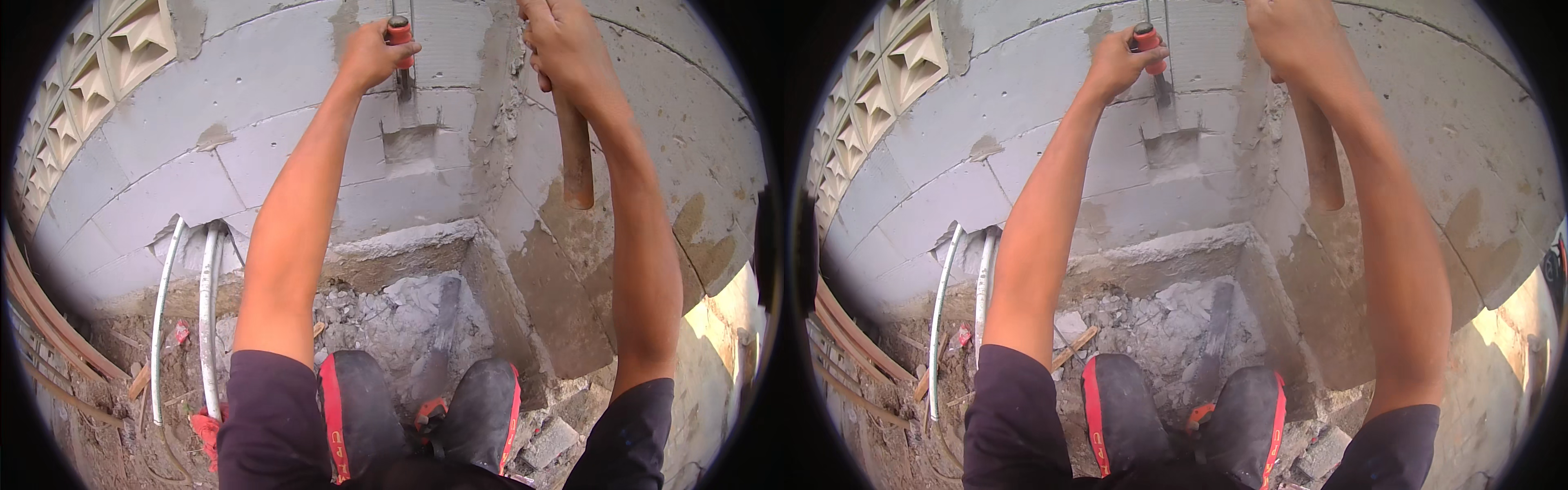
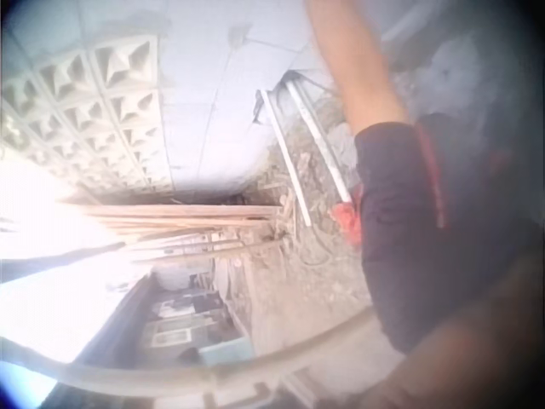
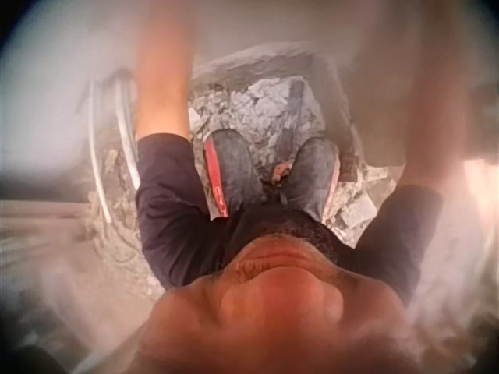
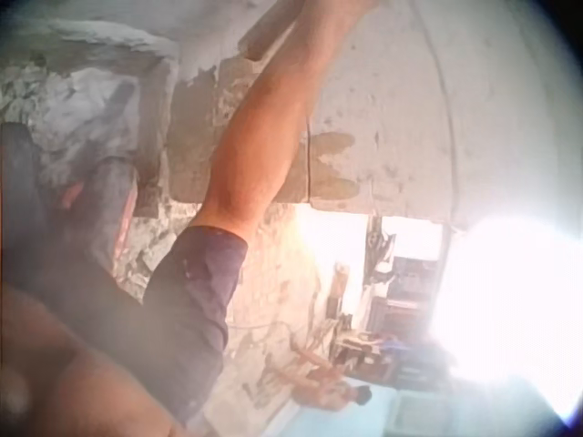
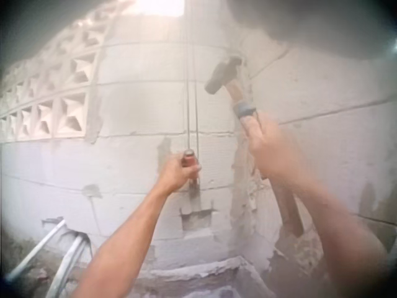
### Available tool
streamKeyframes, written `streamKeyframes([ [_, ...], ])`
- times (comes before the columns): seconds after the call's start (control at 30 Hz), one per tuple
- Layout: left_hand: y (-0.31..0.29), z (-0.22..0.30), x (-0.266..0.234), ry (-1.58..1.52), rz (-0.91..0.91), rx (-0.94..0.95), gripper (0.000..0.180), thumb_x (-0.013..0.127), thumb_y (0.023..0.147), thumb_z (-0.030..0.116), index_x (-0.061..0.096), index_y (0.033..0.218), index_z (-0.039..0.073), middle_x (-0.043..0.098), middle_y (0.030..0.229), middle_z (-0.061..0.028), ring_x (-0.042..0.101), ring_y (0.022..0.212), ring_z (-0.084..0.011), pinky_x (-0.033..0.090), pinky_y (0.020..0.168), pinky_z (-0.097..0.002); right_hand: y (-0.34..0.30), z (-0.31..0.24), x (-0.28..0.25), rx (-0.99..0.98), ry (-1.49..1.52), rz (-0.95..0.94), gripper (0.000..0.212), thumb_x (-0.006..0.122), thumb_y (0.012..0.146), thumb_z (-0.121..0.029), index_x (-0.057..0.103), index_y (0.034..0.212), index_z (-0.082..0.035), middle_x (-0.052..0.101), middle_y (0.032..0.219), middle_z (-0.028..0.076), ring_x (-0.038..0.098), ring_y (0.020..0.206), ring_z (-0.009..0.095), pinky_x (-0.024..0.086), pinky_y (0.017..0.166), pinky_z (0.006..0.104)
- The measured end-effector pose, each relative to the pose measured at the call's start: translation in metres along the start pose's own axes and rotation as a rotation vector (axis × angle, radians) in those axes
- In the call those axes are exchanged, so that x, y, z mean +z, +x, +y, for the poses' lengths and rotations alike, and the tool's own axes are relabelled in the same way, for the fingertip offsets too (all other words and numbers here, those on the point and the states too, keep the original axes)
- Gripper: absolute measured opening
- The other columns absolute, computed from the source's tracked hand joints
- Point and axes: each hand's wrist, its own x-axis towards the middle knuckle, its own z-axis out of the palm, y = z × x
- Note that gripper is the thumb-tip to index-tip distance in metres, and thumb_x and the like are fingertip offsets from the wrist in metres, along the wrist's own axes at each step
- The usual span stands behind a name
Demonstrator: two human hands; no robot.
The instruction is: The person chisels a rectangular section out of a concrete block wall using a chisel and a hammer, then uses a saw to widen a groove in the concrete.
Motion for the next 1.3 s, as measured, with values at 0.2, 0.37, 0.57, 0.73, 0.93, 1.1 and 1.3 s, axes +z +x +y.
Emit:
streamKeyframes([
  [0.2, 0.004, -0.004, 0.016, -0.084, -0.024, 0.060, 0.035, 0.083, 0.081, 0.029, 0.070, 0.102, 0.004, 0.074, 0.091, -0.0094, 0.070, 0.080, -0.0198, 0.054, 0.075, -0.0348, -0.003, -0.009, -0.003, -0.051, 0.044, -0.003, 0.034, 0.046, 0.105, -0.029, 0.059, 0.094, 0.000, 0.058, 0.068, 0.010, 0.059, 0.056, 0.020, 0.049, 0.053, 0.0387],
  [0.37, 0.000, -0.004, 0.015, -0.109, -0.018, 0.119, 0.033, 0.082, 0.082, 0.025, 0.069, 0.103, 0.003, 0.074, 0.090, -0.0080, 0.070, 0.076, -0.0171, 0.054, 0.073, -0.0337, -0.007, 0.007, 0.011, -0.083, 0.038, 0.016, 0.035, 0.051, 0.103, -0.028, 0.062, 0.088, 0.001, 0.061, 0.067, 0.013, 0.060, 0.057, 0.025, 0.049, 0.058, 0.0407],
  [0.57, -0.012, 0.007, 0.017, -0.183, -0.035, 0.014, 0.029, 0.082, 0.083, 0.020, 0.069, 0.103, 0.002, 0.073, 0.089, -0.0070, 0.070, 0.073, -0.0150, 0.055, 0.071, -0.0322, -0.007, 0.029, 0.042, 0.080, -0.278, -0.451, 0.038, 0.048, 0.106, -0.033, 0.059, 0.100, 0.003, 0.057, 0.067, 0.016, 0.061, 0.065, 0.028, 0.048, 0.068, 0.0450],
  [0.73, -0.011, 0.009, 0.013, -0.141, -0.028, 0.023, 0.030, 0.082, 0.082, 0.015, 0.069, 0.104, 0.001, 0.073, 0.091, -0.0072, 0.069, 0.073, -0.0143, 0.056, 0.070, -0.0295, -0.007, 0.052, 0.054, -0.301, -0.119, -0.055, 0.037, 0.048, 0.105, -0.032, 0.058, 0.100, 0.004, 0.058, 0.066, 0.015, 0.062, 0.059, 0.028, 0.049, 0.056, 0.0424],
  [0.93, -0.003, 0.009, 0.013, -0.165, -0.098, -0.055, 0.027, 0.079, 0.085, 0.022, 0.070, 0.103, 0.004, 0.074, 0.097, -0.0060, 0.070, 0.091, -0.0152, 0.052, 0.083, -0.0322, 0.011, 0.042, 0.042, -0.114, -0.228, -0.310, 0.036, 0.048, 0.105, -0.031, 0.059, 0.100, 0.003, 0.057, 0.064, 0.012, 0.058, 0.051, 0.024, 0.047, 0.046, 0.0376],
  [1.1, -0.004, 0.007, 0.016, -0.117, -0.101, -0.059, 0.029, 0.081, 0.084, 0.023, 0.070, 0.103, 0.004, 0.074, 0.096, -0.0067, 0.069, 0.090, -0.0157, 0.052, 0.083, -0.0328, 0.004, 0.058, 0.050, -0.198, -0.156, -0.166, 0.037, 0.048, 0.105, -0.033, 0.057, 0.096, 0.002, 0.053, 0.061, 0.007, 0.053, 0.044, 0.018, 0.045, 0.040, 0.0329],
  [1.3, -0.002, 0.002, 0.013, -0.120, -0.079, -0.066, 0.030, 0.081, 0.083, 0.022, 0.071, 0.104, 0.004, 0.074, 0.096, -0.0074, 0.068, 0.091, -0.0158, 0.051, 0.084, -0.0329, 0.012, 0.052, 0.043, -0.083, -0.082, -0.211, 0.038, 0.048, 0.105, -0.036, 0.054, 0.090, -0.001, 0.048, 0.060, 0.003, 0.049, 0.042, 0.013, 0.042, 0.037, 0.0305],
])
